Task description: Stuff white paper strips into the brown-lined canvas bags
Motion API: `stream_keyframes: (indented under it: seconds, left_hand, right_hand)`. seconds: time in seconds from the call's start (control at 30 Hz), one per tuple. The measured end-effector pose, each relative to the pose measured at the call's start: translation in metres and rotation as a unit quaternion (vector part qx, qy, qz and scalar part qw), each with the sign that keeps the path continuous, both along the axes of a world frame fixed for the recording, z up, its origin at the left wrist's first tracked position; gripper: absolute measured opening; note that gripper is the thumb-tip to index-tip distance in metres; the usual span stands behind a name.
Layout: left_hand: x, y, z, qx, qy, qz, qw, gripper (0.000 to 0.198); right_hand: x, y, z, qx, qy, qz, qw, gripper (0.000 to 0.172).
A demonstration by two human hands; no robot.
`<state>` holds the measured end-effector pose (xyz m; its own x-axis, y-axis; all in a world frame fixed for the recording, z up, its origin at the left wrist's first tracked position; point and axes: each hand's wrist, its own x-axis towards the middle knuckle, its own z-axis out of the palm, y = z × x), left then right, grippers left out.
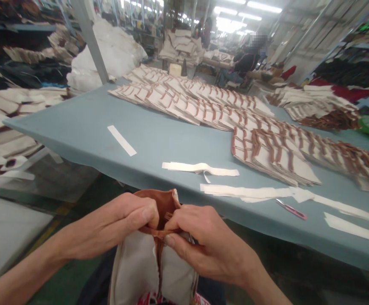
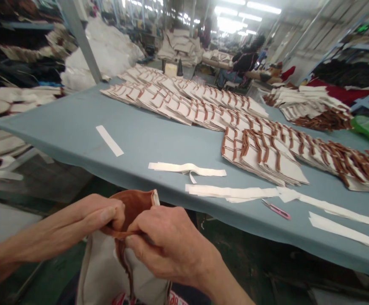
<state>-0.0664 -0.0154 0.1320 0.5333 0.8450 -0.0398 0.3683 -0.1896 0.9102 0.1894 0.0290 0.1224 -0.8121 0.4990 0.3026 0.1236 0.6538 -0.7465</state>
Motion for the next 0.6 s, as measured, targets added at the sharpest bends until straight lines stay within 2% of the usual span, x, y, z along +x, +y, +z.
stream_keyframes:
  seconds: [0.1,0.2,0.43,0.53,0.6]
  left_hand:
    - [0.008,0.004,0.010,0.030,0.056,-0.025,0.998,0.044]
    - [0.017,0.003,0.013,0.072,0.098,-0.048,0.991,0.044]
    - [0.017,-0.003,0.001,0.123,0.165,-0.071,0.976,0.043]
    - [0.017,-0.005,-0.005,0.133,0.187,-0.077,0.970,0.040]
    - [0.020,-0.007,-0.008,0.177,0.197,-0.073,0.962,0.035]
  right_hand:
    - [0.001,-0.003,-0.001,0.019,-0.040,-0.012,0.999,0.016]
    - [0.002,-0.002,-0.003,0.037,-0.075,-0.028,0.996,0.024]
    - [0.008,0.000,-0.004,-0.005,-0.059,-0.039,0.997,0.013]
    - [0.011,-0.002,-0.006,-0.006,-0.034,-0.047,0.998,0.015]
    - [0.011,-0.005,-0.010,0.004,0.000,-0.051,0.999,0.018]
